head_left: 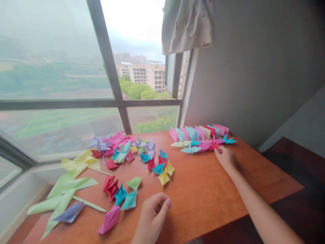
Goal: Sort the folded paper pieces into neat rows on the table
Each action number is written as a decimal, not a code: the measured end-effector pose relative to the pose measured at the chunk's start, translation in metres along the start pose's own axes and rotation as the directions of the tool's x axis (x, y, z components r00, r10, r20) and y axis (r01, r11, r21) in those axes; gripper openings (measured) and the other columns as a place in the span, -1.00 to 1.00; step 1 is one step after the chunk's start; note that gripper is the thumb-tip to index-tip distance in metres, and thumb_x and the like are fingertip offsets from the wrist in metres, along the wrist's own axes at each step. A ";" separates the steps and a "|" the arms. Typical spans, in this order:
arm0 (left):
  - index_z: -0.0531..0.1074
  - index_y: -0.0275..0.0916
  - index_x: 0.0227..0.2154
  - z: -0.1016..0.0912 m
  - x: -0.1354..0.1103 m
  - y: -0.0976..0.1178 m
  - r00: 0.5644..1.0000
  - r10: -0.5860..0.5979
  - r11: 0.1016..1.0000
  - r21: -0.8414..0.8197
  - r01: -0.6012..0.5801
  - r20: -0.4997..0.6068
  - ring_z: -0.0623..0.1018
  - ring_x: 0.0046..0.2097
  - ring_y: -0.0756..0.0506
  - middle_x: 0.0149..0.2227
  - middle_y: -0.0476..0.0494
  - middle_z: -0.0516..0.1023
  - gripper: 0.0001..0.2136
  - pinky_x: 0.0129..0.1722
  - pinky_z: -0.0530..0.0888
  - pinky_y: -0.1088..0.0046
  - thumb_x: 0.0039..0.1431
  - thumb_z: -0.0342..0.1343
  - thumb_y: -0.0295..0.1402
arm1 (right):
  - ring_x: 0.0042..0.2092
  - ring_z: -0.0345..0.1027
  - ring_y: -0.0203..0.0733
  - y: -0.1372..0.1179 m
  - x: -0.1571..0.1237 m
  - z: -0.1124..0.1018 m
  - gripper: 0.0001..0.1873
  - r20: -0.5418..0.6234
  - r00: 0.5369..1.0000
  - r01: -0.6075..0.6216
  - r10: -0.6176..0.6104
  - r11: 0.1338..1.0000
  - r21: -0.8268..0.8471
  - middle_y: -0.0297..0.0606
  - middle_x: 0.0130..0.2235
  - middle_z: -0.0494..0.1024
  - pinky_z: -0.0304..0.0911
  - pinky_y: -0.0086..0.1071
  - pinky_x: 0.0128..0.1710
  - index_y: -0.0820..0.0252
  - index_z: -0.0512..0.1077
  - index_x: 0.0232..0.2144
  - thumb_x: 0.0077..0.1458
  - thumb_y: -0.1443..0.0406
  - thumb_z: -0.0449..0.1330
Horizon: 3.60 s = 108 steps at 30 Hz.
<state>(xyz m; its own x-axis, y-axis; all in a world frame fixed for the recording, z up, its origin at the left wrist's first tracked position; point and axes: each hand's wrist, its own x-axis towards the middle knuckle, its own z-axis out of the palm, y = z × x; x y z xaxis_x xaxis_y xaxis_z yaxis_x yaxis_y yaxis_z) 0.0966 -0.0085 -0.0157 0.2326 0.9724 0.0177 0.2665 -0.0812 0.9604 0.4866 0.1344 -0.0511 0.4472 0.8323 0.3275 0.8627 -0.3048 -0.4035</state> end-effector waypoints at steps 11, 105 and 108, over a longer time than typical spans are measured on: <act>0.44 -0.28 -0.52 0.002 -0.003 0.002 0.999 -0.004 0.999 -0.046 0.001 -0.049 0.36 -0.46 -0.03 -0.54 -0.05 0.40 -0.67 -0.47 0.26 0.54 0.21 0.07 -0.13 | -0.34 0.44 -0.10 -0.042 -0.044 -0.016 -0.69 -0.022 0.999 0.040 -0.036 0.973 0.227 -0.17 -0.36 0.61 0.18 -0.34 -0.37 0.13 0.50 -0.42 0.08 0.08 0.08; 0.39 -0.20 -0.23 -0.014 0.009 0.014 0.979 0.189 0.982 0.006 -0.189 -0.078 0.48 -0.35 -0.04 -0.39 -0.04 0.48 -0.87 -0.37 0.38 0.50 0.19 0.13 -0.30 | -0.36 0.37 -0.25 -0.179 -0.166 -0.022 -0.59 0.484 0.821 -0.473 -0.303 0.115 0.874 -0.31 -0.36 0.52 0.22 -0.44 -0.39 0.18 0.43 -0.20 -0.02 0.04 0.31; 0.40 -0.21 -0.20 -0.007 0.007 0.014 0.993 0.108 0.994 -0.007 -0.108 -0.054 0.44 -0.37 -0.05 -0.41 -0.04 0.47 -0.83 -0.39 0.34 0.49 0.20 0.12 -0.26 | -0.39 0.33 -0.28 -0.176 -0.171 -0.031 -0.68 0.470 0.824 -0.442 -0.317 0.159 0.883 -0.34 -0.42 0.49 0.21 -0.43 -0.37 0.19 0.42 -0.37 0.04 0.05 0.28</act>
<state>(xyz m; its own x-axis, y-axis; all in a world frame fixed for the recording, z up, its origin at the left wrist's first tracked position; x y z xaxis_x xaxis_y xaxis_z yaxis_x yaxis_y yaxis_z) 0.0951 -0.0014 -0.0003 0.2091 0.9684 0.1362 0.2334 -0.1847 0.9547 0.2652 0.0320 -0.0097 -0.0155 0.9999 -0.0037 -0.2688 -0.0077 -0.9632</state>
